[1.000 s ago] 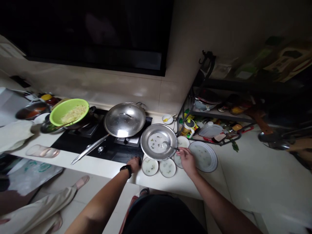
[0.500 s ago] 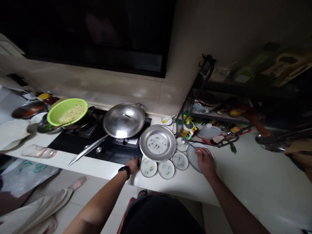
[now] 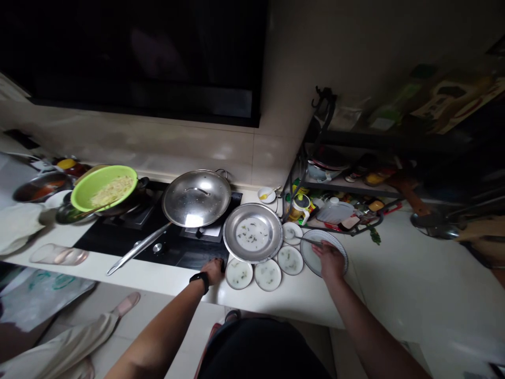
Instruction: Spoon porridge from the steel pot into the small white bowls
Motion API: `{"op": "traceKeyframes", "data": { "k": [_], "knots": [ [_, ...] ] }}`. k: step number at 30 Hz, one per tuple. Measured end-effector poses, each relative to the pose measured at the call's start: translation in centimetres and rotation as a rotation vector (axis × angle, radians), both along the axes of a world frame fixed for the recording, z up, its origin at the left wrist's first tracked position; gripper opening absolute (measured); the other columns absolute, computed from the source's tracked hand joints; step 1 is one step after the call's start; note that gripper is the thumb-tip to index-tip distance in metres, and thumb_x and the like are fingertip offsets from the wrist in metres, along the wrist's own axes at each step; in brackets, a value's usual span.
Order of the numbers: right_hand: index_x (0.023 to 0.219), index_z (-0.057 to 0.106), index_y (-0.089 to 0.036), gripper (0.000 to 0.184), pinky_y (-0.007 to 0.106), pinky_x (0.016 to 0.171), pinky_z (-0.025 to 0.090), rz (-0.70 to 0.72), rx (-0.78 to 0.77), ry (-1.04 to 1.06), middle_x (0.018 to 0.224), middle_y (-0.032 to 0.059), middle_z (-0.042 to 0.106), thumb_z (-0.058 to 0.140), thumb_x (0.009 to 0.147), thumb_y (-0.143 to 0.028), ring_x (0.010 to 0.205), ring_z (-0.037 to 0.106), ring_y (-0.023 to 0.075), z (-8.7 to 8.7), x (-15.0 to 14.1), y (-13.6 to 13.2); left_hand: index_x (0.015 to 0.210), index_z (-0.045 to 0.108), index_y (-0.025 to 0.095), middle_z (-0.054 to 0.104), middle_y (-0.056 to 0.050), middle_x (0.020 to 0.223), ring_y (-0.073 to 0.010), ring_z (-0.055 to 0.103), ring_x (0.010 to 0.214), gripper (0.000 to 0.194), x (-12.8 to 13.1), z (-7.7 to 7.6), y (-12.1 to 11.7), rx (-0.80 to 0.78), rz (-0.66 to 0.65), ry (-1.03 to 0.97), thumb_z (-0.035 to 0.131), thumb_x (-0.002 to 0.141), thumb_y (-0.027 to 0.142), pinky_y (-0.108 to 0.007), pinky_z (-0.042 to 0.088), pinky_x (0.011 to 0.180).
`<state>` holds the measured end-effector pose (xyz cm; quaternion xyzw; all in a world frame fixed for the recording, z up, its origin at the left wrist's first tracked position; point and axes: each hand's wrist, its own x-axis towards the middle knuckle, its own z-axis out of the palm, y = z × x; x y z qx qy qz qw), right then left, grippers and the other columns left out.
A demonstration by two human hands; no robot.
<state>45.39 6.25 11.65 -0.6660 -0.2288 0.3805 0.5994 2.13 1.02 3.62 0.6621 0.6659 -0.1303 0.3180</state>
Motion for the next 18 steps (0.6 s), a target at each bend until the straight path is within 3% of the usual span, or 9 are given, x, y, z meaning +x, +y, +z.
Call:
{"op": "traceKeyframes", "data": {
  "k": [10,18],
  "knots": [
    [0.078,0.064,-0.017,0.037,0.036,0.066,0.067,-0.104,0.056,0.115,0.070,0.0012,0.073,0.086,0.064,-0.043,0.062,0.075,0.0210,2.1,1.3,-1.5,0.104,0.068,0.016,0.073,-0.017,0.114,-0.0310,0.070,0.105,0.031,0.1,0.7,0.0,0.001,-0.006,-0.018,0.067,0.080,0.036,-0.036,0.051,0.088],
    [0.086,0.067,-0.015,0.038,0.038,0.071,0.067,0.010,0.072,0.061,0.072,0.0042,0.075,0.086,0.067,-0.043,0.068,0.077,0.0241,5.7,-0.3,-1.6,0.109,0.068,0.016,0.070,-0.019,0.119,-0.0314,0.068,0.109,0.037,0.3,0.9,-0.1,0.006,0.006,-0.007,0.068,0.081,0.039,-0.037,0.051,0.091]
  ]
}}
